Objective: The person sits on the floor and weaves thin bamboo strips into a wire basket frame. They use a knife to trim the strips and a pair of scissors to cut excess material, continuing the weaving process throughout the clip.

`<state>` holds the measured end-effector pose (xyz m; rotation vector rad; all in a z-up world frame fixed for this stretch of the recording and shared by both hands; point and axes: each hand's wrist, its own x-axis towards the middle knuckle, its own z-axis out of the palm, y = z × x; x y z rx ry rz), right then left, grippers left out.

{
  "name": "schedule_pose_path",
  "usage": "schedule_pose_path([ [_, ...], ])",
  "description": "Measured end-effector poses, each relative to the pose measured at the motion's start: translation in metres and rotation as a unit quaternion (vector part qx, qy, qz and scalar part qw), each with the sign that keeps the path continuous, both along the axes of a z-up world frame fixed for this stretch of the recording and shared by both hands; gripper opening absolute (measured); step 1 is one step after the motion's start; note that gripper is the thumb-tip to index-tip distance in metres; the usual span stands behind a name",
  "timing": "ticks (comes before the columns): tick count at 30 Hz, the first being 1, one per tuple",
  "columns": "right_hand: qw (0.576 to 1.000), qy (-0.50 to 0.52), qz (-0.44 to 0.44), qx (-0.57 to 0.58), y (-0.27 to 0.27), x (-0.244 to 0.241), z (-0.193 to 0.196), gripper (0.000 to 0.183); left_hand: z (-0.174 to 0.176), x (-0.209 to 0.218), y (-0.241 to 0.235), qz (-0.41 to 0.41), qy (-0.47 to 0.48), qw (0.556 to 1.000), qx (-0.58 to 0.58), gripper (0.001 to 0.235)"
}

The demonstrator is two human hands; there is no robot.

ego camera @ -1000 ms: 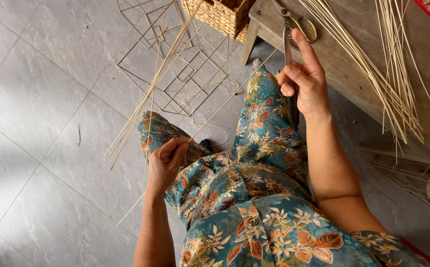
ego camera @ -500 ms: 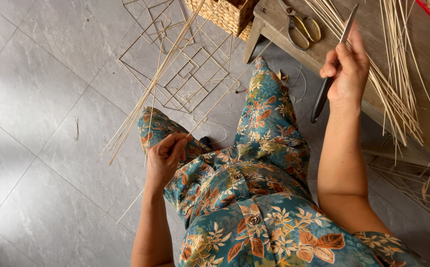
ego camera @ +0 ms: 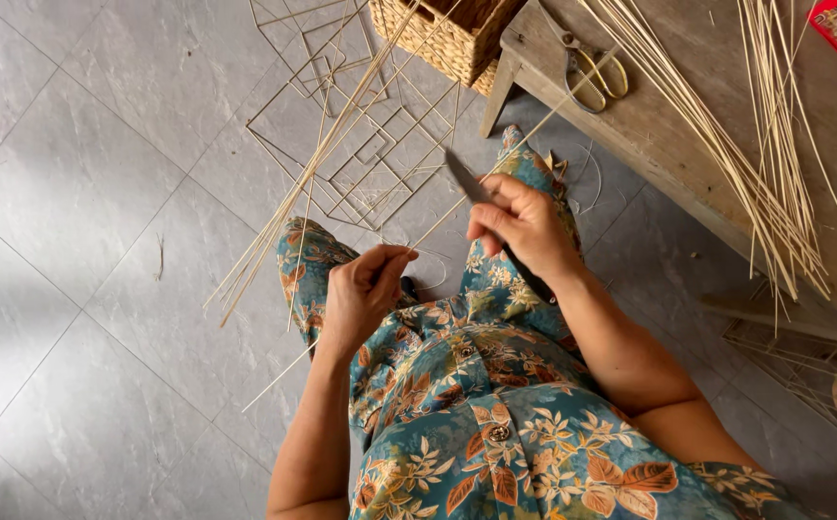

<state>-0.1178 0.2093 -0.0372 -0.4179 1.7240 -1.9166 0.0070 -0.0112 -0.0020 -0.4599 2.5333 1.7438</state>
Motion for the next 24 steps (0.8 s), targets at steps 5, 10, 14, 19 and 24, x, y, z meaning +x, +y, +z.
schedule_pose_path([
  [5, 0.993, -0.029, -0.086, -0.071, 0.030, -0.037, -0.017, 0.009, -0.007, 0.016, -0.013, -0.018, 0.021, 1.000, 0.000, 0.015],
  [10, 0.983, -0.016, -0.175, -0.061, 0.079, -0.077, -0.022, 0.015, -0.013, 0.032, -0.026, -0.018, -0.032, 0.999, -0.008, 0.016],
  [14, 0.958, -0.023, -0.260, -0.115, 0.105, -0.093, -0.011, 0.020, -0.016, 0.040, -0.039, 0.011, -0.009, 1.000, -0.013, 0.016],
  [19, 0.991, -0.014, -0.131, -0.040, 0.071, -0.049, -0.003, 0.044, -0.022, 0.022, -0.027, 0.057, -0.005, 0.997, 0.048, 0.016],
  [24, 0.994, -0.008, 0.086, -0.060, 0.006, 0.003, -0.004, 0.042, -0.011, -0.002, 0.001, 0.010, 0.012, 1.000, 0.002, 0.017],
])
